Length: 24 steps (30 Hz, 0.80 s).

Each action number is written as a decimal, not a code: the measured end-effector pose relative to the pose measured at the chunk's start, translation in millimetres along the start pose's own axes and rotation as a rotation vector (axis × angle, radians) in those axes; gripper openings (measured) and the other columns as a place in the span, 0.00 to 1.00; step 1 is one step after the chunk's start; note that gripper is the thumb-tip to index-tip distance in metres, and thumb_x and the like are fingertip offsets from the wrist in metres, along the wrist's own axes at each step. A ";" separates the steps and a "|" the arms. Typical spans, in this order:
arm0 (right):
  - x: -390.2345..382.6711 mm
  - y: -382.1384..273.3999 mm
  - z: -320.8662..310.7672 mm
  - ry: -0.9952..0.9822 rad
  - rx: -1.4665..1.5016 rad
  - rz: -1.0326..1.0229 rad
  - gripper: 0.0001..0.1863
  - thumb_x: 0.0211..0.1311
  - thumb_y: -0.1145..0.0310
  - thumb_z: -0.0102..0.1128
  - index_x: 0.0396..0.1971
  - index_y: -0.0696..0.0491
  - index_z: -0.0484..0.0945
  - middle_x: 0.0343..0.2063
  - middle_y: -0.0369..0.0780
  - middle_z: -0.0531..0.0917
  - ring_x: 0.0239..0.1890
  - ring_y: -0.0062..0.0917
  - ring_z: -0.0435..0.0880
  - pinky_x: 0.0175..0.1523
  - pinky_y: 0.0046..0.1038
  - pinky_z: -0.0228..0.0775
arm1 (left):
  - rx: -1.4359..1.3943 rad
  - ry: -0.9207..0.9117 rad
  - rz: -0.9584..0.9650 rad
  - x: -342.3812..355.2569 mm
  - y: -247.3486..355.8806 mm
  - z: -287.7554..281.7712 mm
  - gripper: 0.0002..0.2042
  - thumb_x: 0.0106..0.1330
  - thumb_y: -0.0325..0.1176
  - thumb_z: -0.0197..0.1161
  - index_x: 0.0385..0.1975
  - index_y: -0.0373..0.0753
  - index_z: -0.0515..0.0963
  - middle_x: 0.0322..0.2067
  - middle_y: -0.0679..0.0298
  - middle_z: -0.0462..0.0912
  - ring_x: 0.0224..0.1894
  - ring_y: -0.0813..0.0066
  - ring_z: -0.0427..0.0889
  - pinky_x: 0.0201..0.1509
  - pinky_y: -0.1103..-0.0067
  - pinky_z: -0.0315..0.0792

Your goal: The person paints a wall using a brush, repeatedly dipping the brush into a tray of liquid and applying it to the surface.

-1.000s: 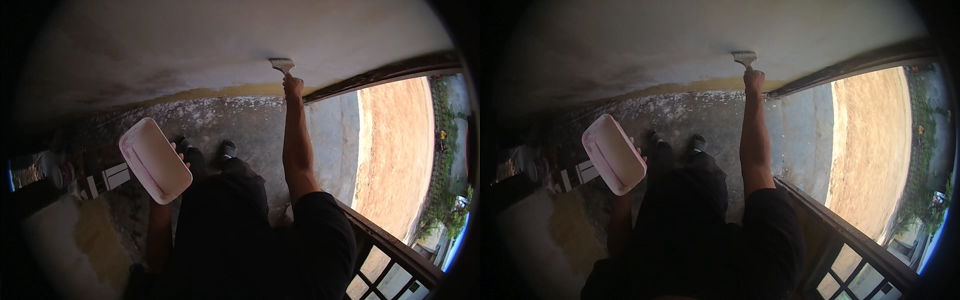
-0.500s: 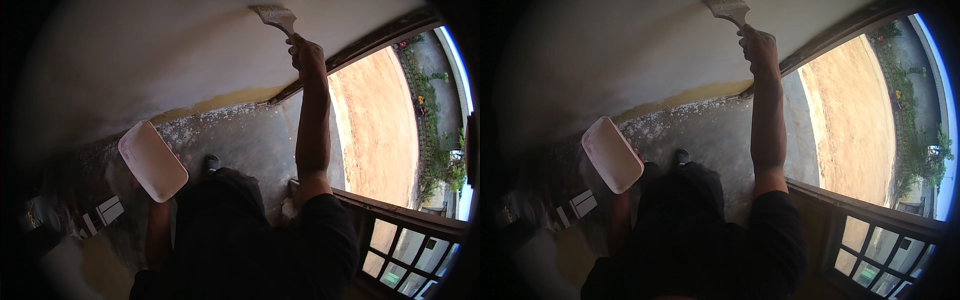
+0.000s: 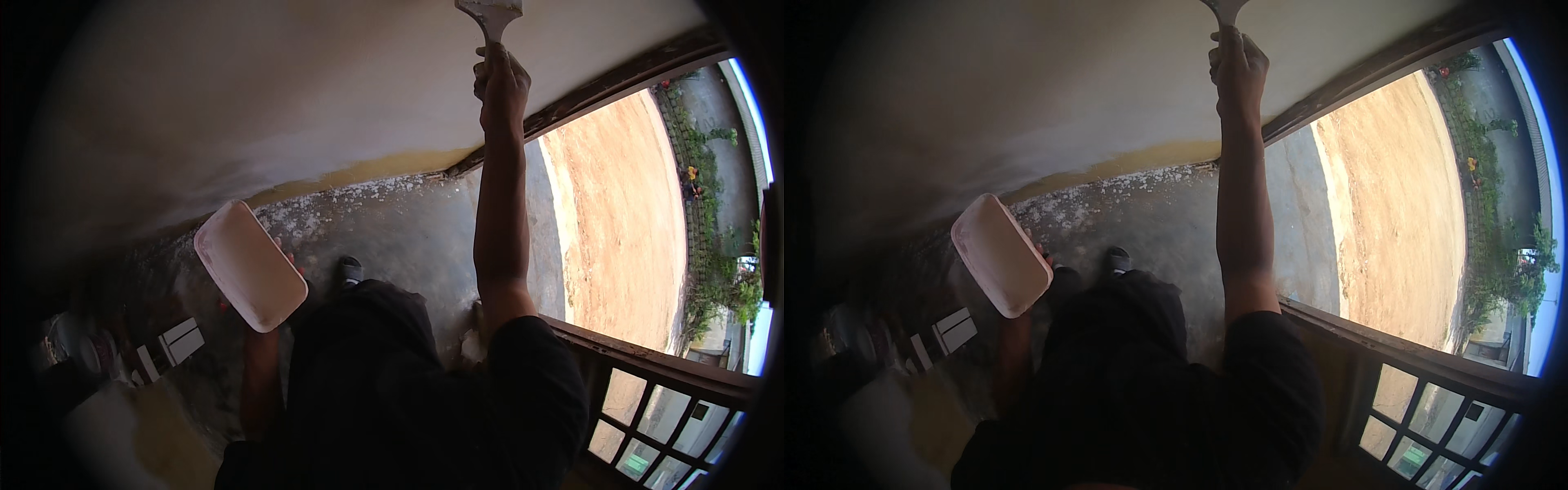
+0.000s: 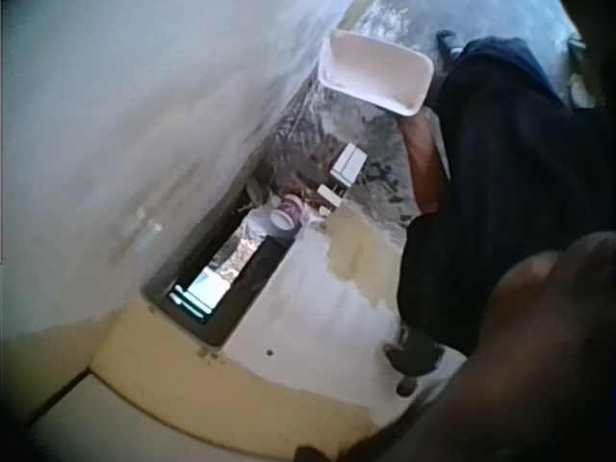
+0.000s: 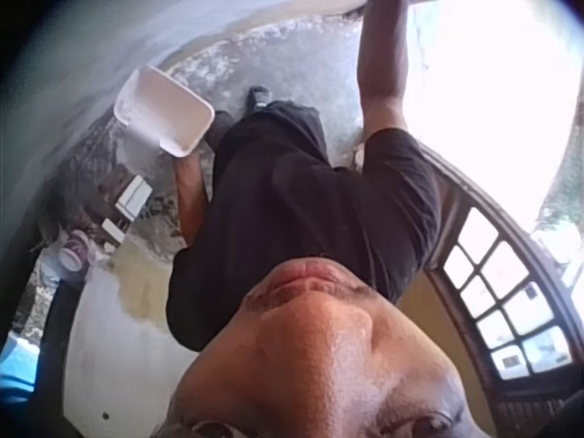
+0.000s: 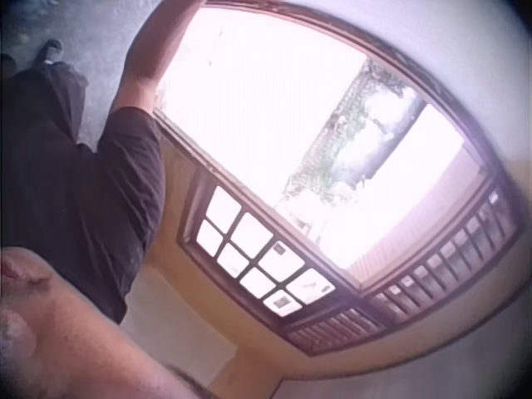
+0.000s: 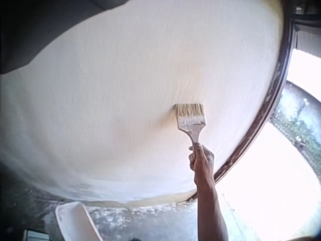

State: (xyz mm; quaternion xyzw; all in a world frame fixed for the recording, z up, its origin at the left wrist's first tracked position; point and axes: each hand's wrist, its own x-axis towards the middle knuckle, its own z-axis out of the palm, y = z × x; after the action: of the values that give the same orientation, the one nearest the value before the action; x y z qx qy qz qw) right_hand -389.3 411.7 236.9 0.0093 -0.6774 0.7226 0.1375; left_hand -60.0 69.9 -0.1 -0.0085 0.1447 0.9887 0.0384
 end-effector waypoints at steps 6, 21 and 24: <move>-29.5 110.8 -11.5 -0.003 0.041 0.241 0.17 0.73 0.57 0.52 0.36 0.57 0.77 0.15 0.29 0.67 0.13 0.11 0.57 0.18 0.19 0.47 | -0.267 -0.056 0.060 -6.0 -2.7 9.7 0.60 0.45 0.61 0.76 0.76 0.49 0.46 0.76 0.59 0.44 0.75 0.44 0.48 0.75 0.42 0.38; -18.5 11.2 -32.3 -0.245 0.253 0.583 0.14 0.68 0.65 0.52 0.43 0.62 0.76 0.26 0.35 0.77 0.21 0.12 0.68 0.24 0.16 0.62 | -0.026 -0.182 0.049 18.9 -6.0 29.4 0.35 0.71 0.57 0.50 0.74 0.50 0.52 0.73 0.64 0.56 0.71 0.54 0.60 0.73 0.47 0.50; 1.1 -72.2 -26.5 -0.320 0.222 0.413 0.14 0.67 0.65 0.54 0.40 0.63 0.76 0.25 0.37 0.78 0.20 0.12 0.68 0.23 0.15 0.60 | -0.088 -0.083 0.017 18.2 -7.7 22.3 0.33 0.72 0.56 0.50 0.73 0.50 0.54 0.72 0.66 0.59 0.69 0.55 0.64 0.72 0.48 0.53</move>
State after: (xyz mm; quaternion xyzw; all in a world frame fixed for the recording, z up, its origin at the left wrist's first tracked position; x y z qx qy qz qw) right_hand -370.6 441.2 305.5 0.0000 -0.5949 0.7943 -0.1229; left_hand -77.6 85.0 18.6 0.0318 0.0993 0.9939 0.0353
